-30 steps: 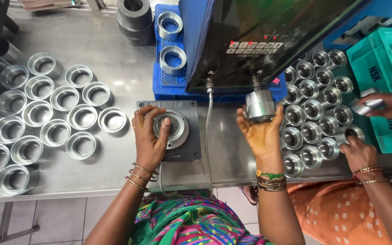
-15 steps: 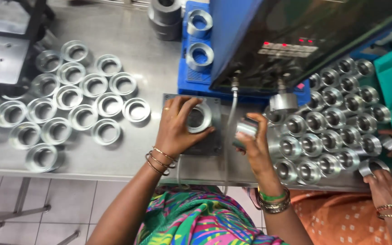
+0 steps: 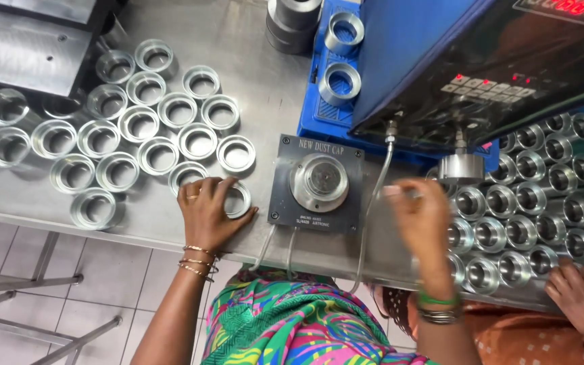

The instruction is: Manipulating and processing metal dust caps using an industrial machine.

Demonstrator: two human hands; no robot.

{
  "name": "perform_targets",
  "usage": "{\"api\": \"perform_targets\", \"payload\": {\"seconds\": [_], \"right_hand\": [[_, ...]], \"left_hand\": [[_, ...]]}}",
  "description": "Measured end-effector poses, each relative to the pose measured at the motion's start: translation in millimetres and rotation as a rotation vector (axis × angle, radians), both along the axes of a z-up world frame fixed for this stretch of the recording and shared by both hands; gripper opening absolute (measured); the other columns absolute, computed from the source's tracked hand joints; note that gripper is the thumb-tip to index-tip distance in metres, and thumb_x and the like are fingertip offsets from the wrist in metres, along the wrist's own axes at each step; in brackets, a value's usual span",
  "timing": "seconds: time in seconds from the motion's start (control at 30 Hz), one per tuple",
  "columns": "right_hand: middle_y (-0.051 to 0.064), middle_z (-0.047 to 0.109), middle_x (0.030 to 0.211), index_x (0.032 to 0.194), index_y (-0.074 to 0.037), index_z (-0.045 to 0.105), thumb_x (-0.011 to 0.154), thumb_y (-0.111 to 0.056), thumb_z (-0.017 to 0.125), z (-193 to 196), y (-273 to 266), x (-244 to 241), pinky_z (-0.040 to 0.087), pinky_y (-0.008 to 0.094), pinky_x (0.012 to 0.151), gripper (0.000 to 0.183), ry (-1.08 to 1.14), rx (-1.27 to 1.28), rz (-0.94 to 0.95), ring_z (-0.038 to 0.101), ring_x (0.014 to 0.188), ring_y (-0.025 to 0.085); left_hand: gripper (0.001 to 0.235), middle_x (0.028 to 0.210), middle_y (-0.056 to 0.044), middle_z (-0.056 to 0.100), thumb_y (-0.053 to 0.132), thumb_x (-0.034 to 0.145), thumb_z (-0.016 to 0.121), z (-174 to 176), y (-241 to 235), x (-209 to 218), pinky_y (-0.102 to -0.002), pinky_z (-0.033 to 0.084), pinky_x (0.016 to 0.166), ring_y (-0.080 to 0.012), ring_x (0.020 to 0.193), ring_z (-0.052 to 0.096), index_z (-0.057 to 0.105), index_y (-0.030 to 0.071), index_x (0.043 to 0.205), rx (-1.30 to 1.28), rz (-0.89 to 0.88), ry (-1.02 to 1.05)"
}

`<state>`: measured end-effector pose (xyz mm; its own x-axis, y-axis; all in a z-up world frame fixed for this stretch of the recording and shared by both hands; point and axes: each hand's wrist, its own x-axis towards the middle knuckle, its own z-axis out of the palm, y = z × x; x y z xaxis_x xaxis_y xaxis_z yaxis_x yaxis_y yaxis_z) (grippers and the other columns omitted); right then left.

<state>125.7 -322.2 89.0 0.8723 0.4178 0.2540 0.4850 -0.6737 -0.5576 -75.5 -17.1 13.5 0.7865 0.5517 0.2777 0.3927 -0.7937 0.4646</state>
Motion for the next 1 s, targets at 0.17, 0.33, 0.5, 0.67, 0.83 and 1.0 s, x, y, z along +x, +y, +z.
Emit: {"api": "perform_targets", "payload": {"seconds": [0.17,0.33,0.5,0.67,0.83,1.0], "right_hand": [[0.025,0.056,0.132,0.123,-0.012,0.073,0.095,-0.057,0.068,-88.8,-118.4,55.5,0.045,0.068,0.089,0.053,-0.014,-0.589,-0.347,0.047,0.123,0.049],[0.025,0.035,0.154,0.141,-0.018,0.063,0.09,-0.059,0.071,-100.1,-85.7,30.8,0.018,0.085,0.1,0.067,-0.254,-0.616,-0.303,0.017,0.144,0.047],[0.018,0.049,0.143,0.139,-0.015,0.055,0.068,-0.058,0.079,-48.8,-64.6,11.4,0.047,0.064,0.102,0.086,0.01,-0.559,-0.21,0.058,0.124,0.04],[0.022,0.053,0.138,0.147,-0.012,0.048,0.082,-0.055,0.078,-84.2,-58.1,16.9,0.06,0.052,0.075,0.084,0.008,-0.499,-0.135,0.068,0.102,0.041],[0.024,0.052,0.132,0.14,-0.01,0.042,0.082,-0.046,0.08,-90.3,-62.1,18.9,0.06,0.048,0.072,0.078,0.094,-0.345,-0.203,0.069,0.093,0.037],[0.016,0.047,0.136,0.155,-0.017,0.025,0.099,-0.011,0.057,-97.4,-77.6,23.1,0.066,0.035,0.079,0.065,0.486,0.94,-0.169,0.069,0.097,0.026]], "left_hand": [[0.048,0.143,-0.006,0.06,0.053,0.08,0.074,-25.6,0.8,18.9,-0.057,0.018,0.119,-0.0316,0.137,0.048,0.072,0.026,0.12,0.277,-0.04,0.026],[0.042,0.148,-0.003,0.059,0.054,0.089,0.068,-27.9,6.7,25.7,-0.059,0.01,0.124,-0.0297,0.146,0.044,0.075,0.029,0.123,0.348,-0.018,0.033],[0.039,0.141,-0.001,0.063,0.056,0.088,0.066,-17.7,13.7,11.0,-0.063,0.007,0.124,-0.0284,0.143,0.046,0.076,0.032,0.118,0.311,-0.046,0.07],[0.039,0.14,0.002,0.063,0.057,0.087,0.065,-14.8,31.4,-4.3,-0.063,0.004,0.124,-0.028,0.143,0.046,0.075,0.035,0.118,0.311,-0.04,0.094],[0.041,0.142,0.002,0.062,0.06,0.086,0.065,-25.7,63.6,-18.9,-0.064,0.001,0.123,-0.0276,0.144,0.044,0.074,0.038,0.119,0.34,-0.006,0.147],[0.041,0.15,0.006,0.057,0.062,0.086,0.065,-28.2,95.0,-37.5,-0.063,0.003,0.125,-0.0268,0.148,0.042,0.074,0.037,0.117,0.357,-0.032,0.226]]}}
